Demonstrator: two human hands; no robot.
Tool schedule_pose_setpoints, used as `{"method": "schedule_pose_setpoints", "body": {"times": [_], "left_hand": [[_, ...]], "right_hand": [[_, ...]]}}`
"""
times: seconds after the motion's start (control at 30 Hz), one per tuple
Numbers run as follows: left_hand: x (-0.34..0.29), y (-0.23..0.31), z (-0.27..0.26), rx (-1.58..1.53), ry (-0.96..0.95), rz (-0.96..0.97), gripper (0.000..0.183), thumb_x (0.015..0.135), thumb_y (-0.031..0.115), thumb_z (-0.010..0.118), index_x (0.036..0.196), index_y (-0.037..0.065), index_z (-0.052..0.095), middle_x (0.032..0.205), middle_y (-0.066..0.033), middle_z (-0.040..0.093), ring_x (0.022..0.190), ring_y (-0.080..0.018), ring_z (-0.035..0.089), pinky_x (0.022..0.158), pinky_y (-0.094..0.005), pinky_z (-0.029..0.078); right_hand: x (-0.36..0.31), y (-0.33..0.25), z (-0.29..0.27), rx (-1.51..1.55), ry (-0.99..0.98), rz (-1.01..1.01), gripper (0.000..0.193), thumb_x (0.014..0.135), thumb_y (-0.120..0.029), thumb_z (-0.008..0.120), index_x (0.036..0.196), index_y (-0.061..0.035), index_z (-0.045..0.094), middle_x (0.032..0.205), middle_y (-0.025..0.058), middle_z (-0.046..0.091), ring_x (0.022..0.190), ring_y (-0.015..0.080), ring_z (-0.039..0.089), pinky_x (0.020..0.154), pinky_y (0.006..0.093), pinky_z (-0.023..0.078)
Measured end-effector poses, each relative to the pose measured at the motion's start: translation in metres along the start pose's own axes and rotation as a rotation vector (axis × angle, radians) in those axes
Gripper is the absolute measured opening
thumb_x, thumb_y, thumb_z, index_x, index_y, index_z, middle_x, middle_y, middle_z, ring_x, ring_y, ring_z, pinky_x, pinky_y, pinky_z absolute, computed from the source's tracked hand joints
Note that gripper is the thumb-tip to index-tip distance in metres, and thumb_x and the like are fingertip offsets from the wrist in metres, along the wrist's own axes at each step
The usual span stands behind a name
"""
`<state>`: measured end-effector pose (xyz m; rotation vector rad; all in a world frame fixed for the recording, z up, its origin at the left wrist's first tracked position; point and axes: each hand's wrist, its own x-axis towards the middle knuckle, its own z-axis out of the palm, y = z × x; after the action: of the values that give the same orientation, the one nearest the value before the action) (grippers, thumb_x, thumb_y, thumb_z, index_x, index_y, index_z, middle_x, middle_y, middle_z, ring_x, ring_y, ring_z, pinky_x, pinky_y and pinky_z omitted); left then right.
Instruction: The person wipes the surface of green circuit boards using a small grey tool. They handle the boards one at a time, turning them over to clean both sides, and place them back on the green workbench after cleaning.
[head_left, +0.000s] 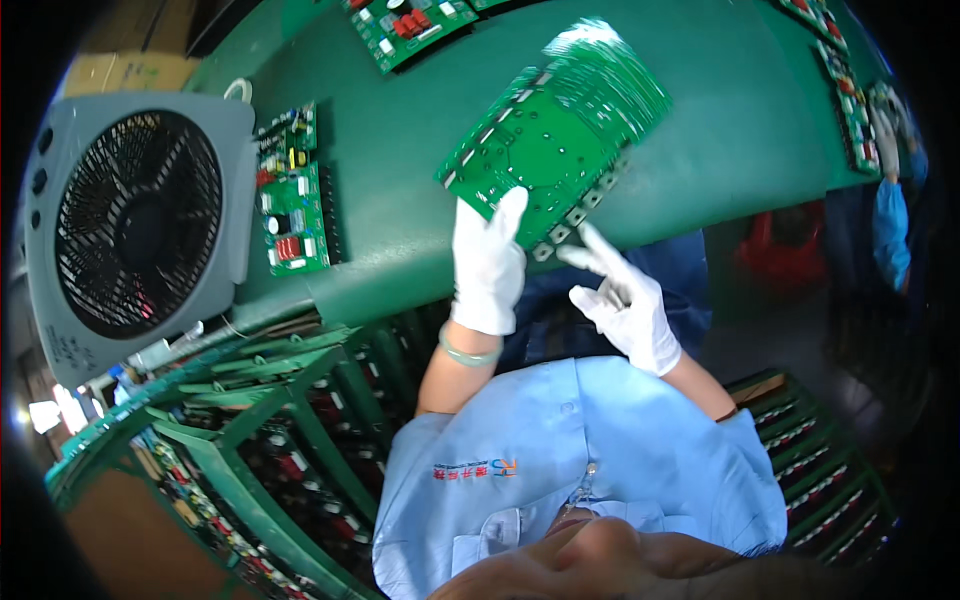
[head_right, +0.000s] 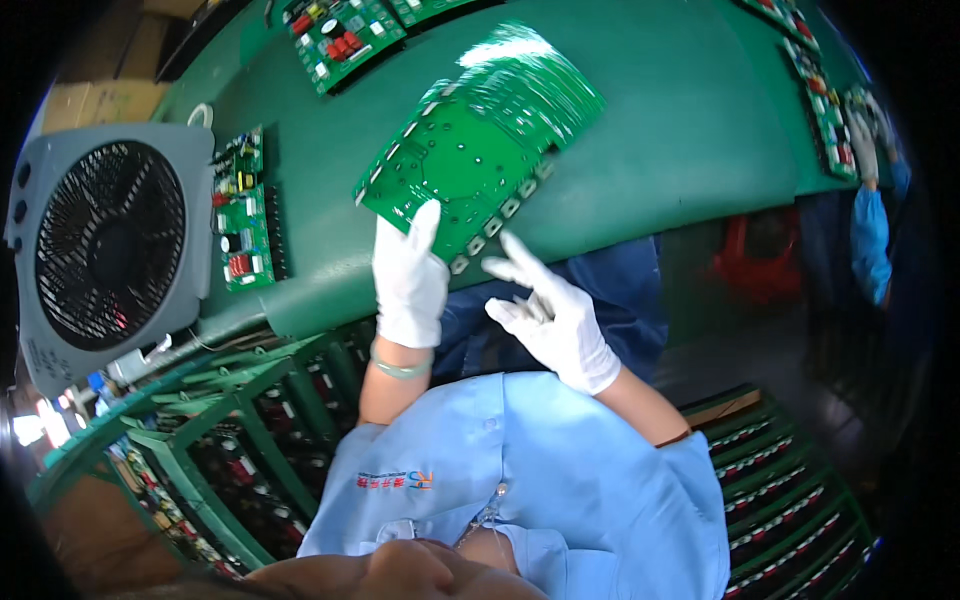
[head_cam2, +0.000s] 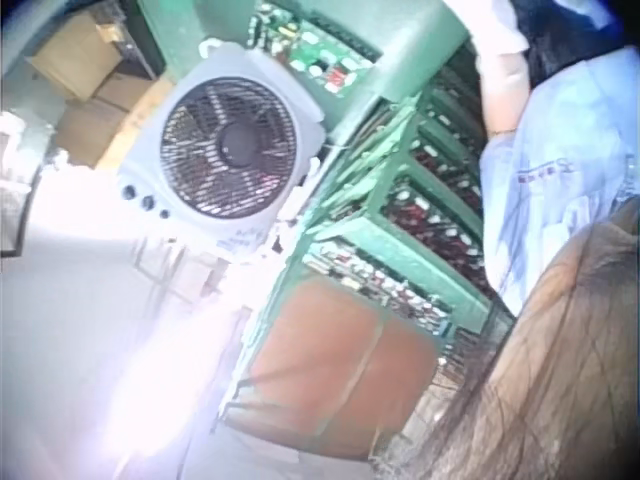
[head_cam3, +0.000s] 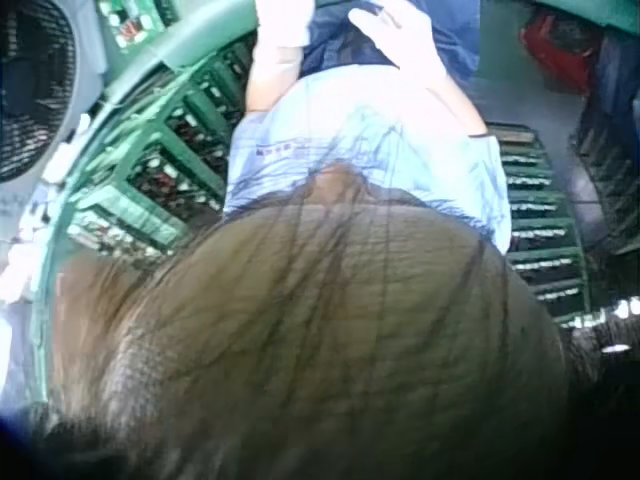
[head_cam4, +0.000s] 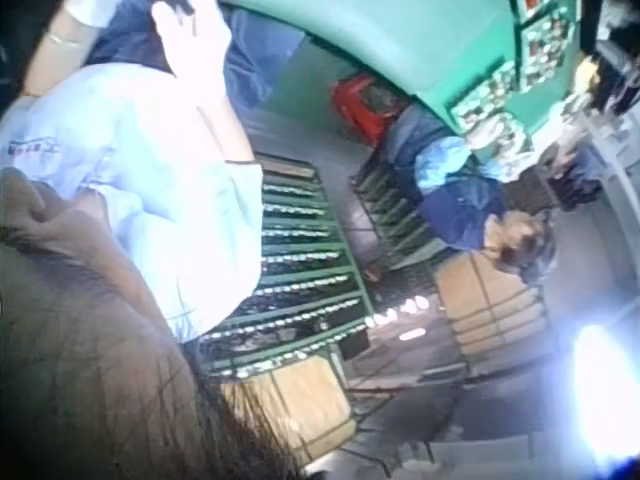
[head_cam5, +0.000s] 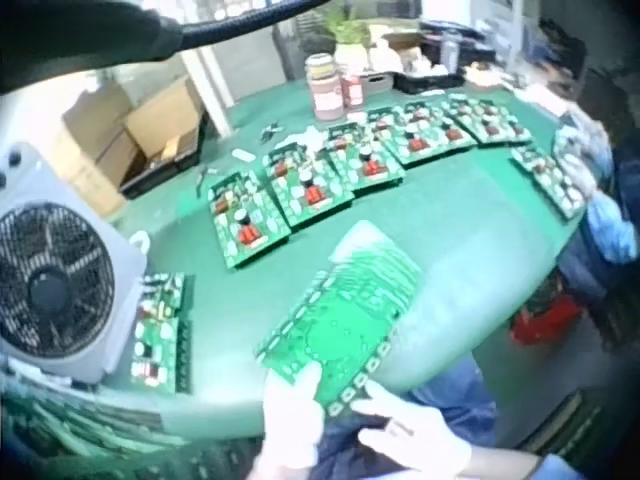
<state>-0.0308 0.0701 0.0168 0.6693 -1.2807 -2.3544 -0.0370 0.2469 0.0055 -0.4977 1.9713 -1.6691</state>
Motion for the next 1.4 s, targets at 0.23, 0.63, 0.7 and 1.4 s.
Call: {"method": "schedule_pose_setpoints", "body": {"times": [0.23,0.63,0.7,1.4], "left_hand": [[-0.061,-0.050,0.006,0.171,-0.637,-0.410,0.064,0.089,0.006,0.064,0.144,-0.002,0.033,0.144,-0.0181,0.043,0.129,-0.0260,0.048,0.106,-0.0379,0.040],[0.013,0.021,-0.046,0.477,-0.248,0.497,0.104,0.075,0.023,0.078,0.153,0.000,0.012,0.153,-0.0239,0.027,0.142,-0.0366,0.029,0.117,-0.0464,0.020],[0.019,0.023,-0.054,0.398,-0.297,0.311,0.093,0.077,0.029,0.078,0.148,-0.003,0.027,0.146,-0.0240,0.039,0.137,-0.0334,0.038,0.115,-0.0440,0.026],[0.027,0.009,-0.054,0.426,-0.197,0.305,0.066,0.092,0.036,0.064,0.139,-0.007,0.044,0.127,-0.0175,0.059,0.111,-0.0183,0.057,0.097,-0.0292,0.043]], "right_hand": [[0.020,-0.020,-0.022,0.650,0.677,0.080,0.063,0.091,-0.015,0.066,0.144,0.0028,0.037,0.096,0.0015,0.061,0.051,-0.0001,0.039,0.045,0.0176,0.030],[0.070,-0.032,-0.127,0.118,0.058,-0.526,0.030,0.093,-0.003,0.051,0.120,0.0067,0.060,0.127,0.0198,0.061,0.086,0.0136,0.065,0.055,0.0174,0.044],[0.078,-0.041,-0.123,0.161,-0.030,-0.389,0.033,0.090,-0.004,0.055,0.121,0.0066,0.059,0.127,0.0203,0.061,0.111,0.0242,0.064,0.059,0.0183,0.047],[0.048,-0.039,-0.017,-1.152,-0.404,-0.463,0.064,0.082,-0.024,0.062,0.137,0.0045,0.046,0.136,0.0228,0.052,0.127,0.0355,0.050,0.111,0.0491,0.030]]}}
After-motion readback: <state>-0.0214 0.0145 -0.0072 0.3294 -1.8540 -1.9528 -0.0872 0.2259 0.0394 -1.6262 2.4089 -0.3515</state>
